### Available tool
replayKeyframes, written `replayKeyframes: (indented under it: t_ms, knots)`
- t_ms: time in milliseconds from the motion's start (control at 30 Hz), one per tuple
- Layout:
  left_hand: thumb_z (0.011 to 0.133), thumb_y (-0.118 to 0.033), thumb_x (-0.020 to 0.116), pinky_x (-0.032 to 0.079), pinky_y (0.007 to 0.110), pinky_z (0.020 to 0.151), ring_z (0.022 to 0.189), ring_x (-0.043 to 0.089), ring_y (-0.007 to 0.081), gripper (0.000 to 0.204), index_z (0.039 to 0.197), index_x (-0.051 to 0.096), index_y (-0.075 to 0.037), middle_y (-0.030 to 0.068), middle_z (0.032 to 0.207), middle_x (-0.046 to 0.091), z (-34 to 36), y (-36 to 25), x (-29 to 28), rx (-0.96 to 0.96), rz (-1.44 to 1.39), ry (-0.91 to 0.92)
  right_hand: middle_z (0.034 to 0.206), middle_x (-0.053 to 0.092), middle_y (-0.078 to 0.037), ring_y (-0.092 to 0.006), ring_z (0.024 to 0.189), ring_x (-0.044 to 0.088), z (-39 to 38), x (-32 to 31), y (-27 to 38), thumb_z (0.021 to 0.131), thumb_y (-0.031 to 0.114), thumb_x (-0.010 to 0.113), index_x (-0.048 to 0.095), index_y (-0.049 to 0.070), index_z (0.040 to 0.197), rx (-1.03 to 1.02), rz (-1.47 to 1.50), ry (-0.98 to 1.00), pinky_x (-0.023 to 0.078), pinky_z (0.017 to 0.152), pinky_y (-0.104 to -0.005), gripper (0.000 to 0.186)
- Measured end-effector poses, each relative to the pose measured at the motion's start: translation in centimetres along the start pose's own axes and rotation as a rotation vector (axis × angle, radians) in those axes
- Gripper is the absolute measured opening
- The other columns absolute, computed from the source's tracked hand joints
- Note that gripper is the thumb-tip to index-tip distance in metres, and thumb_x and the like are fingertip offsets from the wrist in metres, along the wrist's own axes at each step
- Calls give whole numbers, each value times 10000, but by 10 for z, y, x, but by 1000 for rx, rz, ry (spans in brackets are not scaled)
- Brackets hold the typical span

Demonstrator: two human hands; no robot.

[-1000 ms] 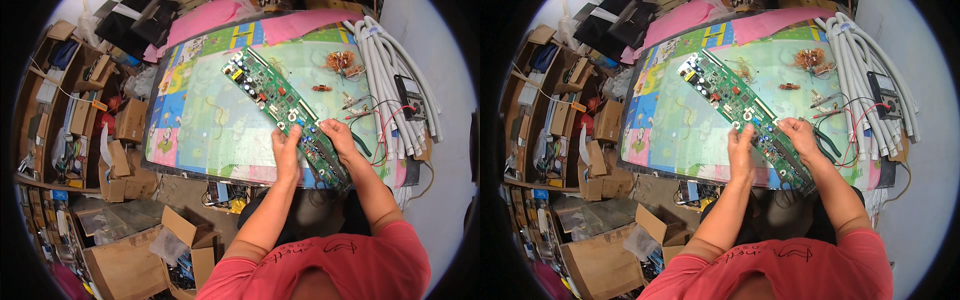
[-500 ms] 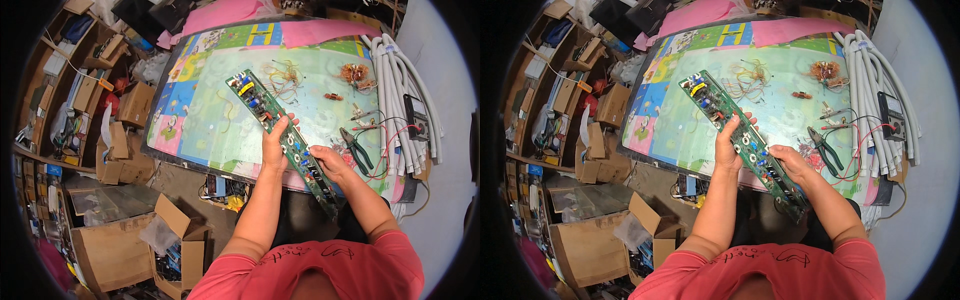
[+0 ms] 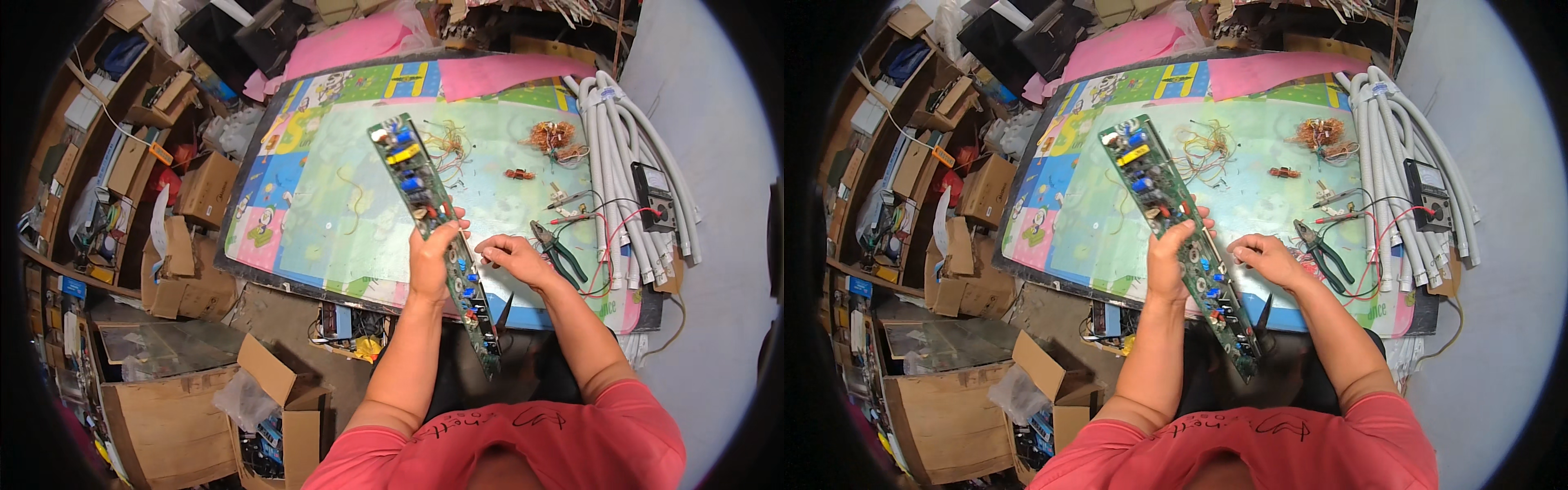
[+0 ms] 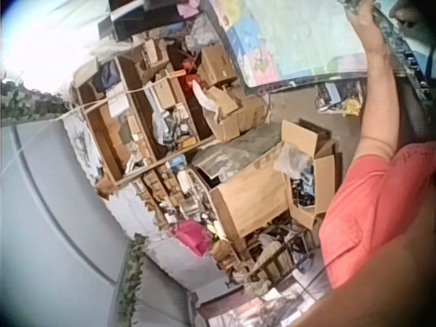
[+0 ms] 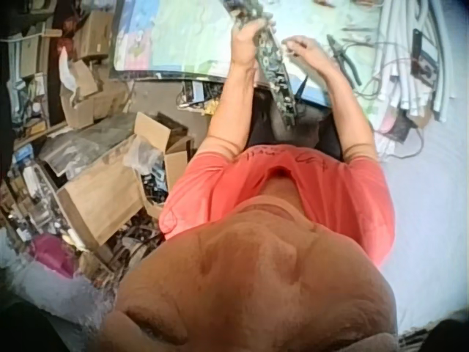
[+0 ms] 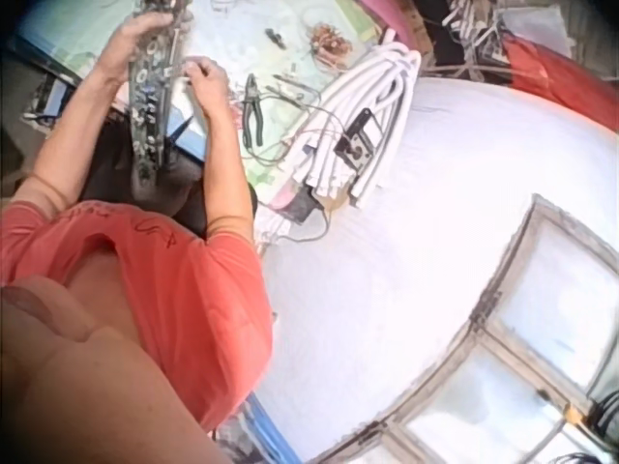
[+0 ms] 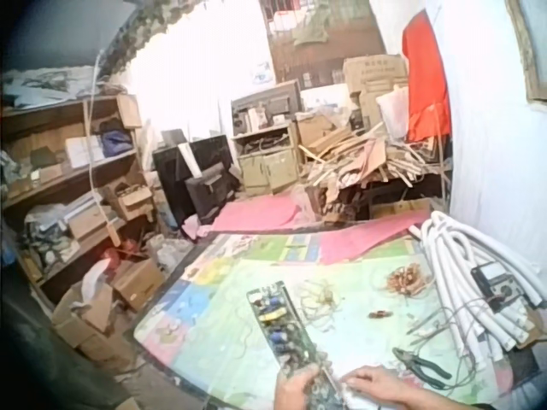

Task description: The person uses pliers and scissors to remove components from a green circuit board. They extract a small blue cylindrical component and trim its leads, then place the board and tools on the table.

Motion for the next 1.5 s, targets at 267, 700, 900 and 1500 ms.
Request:
replayKeyframes:
  t_ms: [267,700,900,1500]
  knots:
    - [788,-118,542,517,391,791,885,620,269,387,1145,542,32,150,1001,633,6,-37,10,120,70,-4,797,651,-41,-101,723,585,-9,-28,-8,897,248,585,655,5,963,-114,-68,-69,473,656,-277,262]
    - [792,1,496,512,409,812,859,593,286,373,1156,496,81,195,1000,573,-28,-149,72,798,463,56,826,654,-25,-74,731,580,-76,-85,46,887,238,601,671,26,989,-258,90,-336,453,646,-224,245]
    - [705,-17,625,436,441,867,969,548,345,542,1222,469,35,221,1049,543,-62,-110,115,1330,1478,34,894,671,-20,-91,773,624,-94,-101,60,891,225,595,667,24,991,-304,220,-336,471,670,-239,236]
    - [597,-28,721,385,462,900,1038,479,387,751,1285,425,25,220,1107,499,-93,-22,50,930,1780,165,850,633,-28,-88,729,624,-112,-52,70,875,267,662,613,66,981,-217,591,317,478,595,-197,233]
Point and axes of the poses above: each hand's wrist, its own z-axis towards the middle knuckle, its own x-axis out of the palm, y = z × x, the point moved 3 cm from there along z, towards the middle knuckle
